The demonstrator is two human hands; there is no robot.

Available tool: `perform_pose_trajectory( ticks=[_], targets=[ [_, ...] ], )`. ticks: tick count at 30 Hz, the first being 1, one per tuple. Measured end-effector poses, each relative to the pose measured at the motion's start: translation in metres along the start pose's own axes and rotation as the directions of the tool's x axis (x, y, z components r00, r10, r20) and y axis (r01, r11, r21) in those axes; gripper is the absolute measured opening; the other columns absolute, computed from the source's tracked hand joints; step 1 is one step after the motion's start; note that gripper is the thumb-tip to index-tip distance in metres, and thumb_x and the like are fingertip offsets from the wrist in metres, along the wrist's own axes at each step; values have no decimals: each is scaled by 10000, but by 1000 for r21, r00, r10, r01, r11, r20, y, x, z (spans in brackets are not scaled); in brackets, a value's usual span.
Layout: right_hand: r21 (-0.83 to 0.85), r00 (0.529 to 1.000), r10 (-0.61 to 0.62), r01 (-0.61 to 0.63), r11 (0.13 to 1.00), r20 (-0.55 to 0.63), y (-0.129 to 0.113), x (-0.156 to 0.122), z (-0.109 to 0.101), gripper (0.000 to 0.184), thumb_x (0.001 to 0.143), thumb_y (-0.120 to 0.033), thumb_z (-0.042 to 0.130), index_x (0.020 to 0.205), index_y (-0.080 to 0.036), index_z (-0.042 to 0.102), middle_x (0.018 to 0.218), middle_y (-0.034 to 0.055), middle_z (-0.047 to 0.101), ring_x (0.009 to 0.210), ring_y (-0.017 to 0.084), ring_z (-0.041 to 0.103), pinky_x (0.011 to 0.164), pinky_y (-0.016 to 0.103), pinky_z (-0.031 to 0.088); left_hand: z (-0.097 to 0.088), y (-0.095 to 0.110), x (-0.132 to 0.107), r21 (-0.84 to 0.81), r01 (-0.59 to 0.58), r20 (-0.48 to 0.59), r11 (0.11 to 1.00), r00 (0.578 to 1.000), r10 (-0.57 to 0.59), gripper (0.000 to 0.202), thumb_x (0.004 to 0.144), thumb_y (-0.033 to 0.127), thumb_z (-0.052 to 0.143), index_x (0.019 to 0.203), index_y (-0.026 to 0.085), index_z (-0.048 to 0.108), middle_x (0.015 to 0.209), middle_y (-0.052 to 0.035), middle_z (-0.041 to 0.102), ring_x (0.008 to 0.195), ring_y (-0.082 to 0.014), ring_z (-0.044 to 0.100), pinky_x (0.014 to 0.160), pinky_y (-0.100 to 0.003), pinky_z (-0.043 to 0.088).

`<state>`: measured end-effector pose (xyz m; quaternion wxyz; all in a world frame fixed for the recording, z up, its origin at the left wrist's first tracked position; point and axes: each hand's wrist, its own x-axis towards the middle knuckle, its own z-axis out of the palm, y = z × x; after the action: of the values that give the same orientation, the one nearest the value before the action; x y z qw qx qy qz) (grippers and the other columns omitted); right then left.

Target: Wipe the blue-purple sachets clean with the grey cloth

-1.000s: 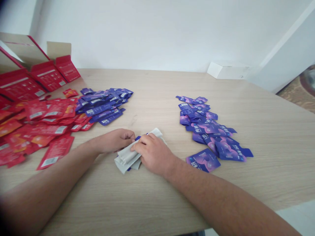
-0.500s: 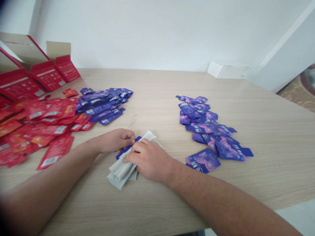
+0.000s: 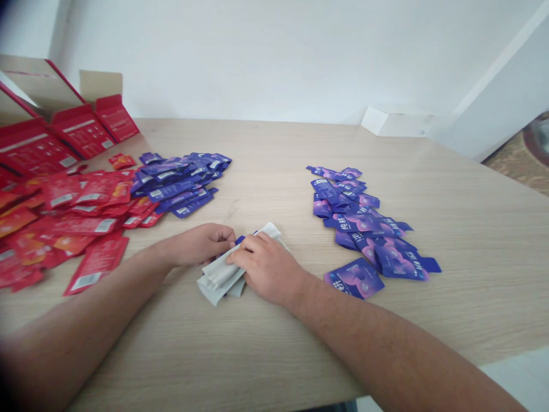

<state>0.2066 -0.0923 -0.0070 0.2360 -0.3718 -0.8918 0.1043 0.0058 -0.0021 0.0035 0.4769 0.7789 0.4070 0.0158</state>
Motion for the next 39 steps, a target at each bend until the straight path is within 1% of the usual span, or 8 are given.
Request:
perform_pose_trajectory(
  ticks=[2, 6, 12, 18, 23, 29, 35, 39],
  targets=[
    [2, 1000, -7, 7, 1000, 2, 0, 0, 1, 350, 809, -35, 583, 1114, -191, 653, 1038, 70, 605, 1032, 218, 505, 929, 378, 417, 0, 1, 0, -8, -5, 3, 1000, 1000, 5, 301, 852, 476, 501, 834, 192, 598, 530, 46, 521, 428, -95, 467, 389, -186, 310],
    [38, 992, -125, 124, 992, 31, -3, -1, 2, 281, 854, -90, 575, 1094, -208, 662, 1006, 62, 610, 1008, 210, 509, 915, 370, 424, 0, 2, -1, -35, -5, 2, 999, 1000, 5, 292, 836, 475, 526, 805, 191, 585, 543, 43, 541, 444, -95, 486, 413, -188, 339],
    [3, 1000, 6, -6, 1000, -13, 1, 0, 2, 357, 804, -29, 574, 1110, -194, 655, 1037, 70, 604, 1025, 217, 506, 922, 378, 420, 0, 0, 0, 10, 12, -9, 1000, 1000, -12, 313, 850, 485, 496, 840, 193, 607, 524, 47, 520, 424, -92, 464, 393, -183, 302],
    [31, 991, -128, 127, 991, 33, -3, -1, 3, 266, 868, -111, 572, 1097, -213, 662, 1004, 60, 611, 1007, 207, 511, 910, 365, 425, 0, 3, -1, -23, -12, -2, 1000, 1000, 12, 293, 847, 470, 520, 797, 190, 586, 544, 43, 536, 449, -92, 490, 418, -182, 347],
    [-12, 999, 34, -34, 999, -25, 3, 0, 2, 368, 802, -27, 577, 1121, -194, 650, 1040, 72, 599, 1019, 219, 505, 922, 385, 417, -1, 1, -1, 43, -7, -30, 999, 1000, 8, 294, 860, 464, 496, 813, 194, 605, 523, 53, 511, 423, -84, 445, 383, -179, 285],
    [28, 993, -110, 108, 994, 46, -1, 0, 1, 290, 864, -94, 558, 1113, -203, 659, 1021, 60, 607, 1011, 214, 506, 920, 368, 419, 0, 1, -1, -19, -7, 4, 1000, 1000, 7, 289, 850, 469, 510, 803, 194, 586, 532, 46, 537, 436, -95, 488, 413, -189, 346],
    [-13, 999, 42, -43, 999, -23, 2, 0, 2, 365, 809, -28, 570, 1126, -191, 649, 1046, 71, 599, 1022, 219, 502, 932, 381, 411, 0, -1, 0, 31, -11, -39, 999, 999, 12, 305, 848, 474, 507, 811, 192, 616, 519, 46, 523, 417, -90, 446, 376, -187, 286],
    [29, 994, -98, 97, 995, 42, -2, 0, 3, 311, 842, -72, 576, 1110, -207, 659, 1026, 55, 607, 1023, 211, 504, 930, 364, 414, 0, 0, 0, -12, -21, -15, 1000, 1000, 21, 291, 838, 464, 525, 792, 187, 600, 531, 39, 543, 434, -96, 489, 409, -187, 336]
  ],
)
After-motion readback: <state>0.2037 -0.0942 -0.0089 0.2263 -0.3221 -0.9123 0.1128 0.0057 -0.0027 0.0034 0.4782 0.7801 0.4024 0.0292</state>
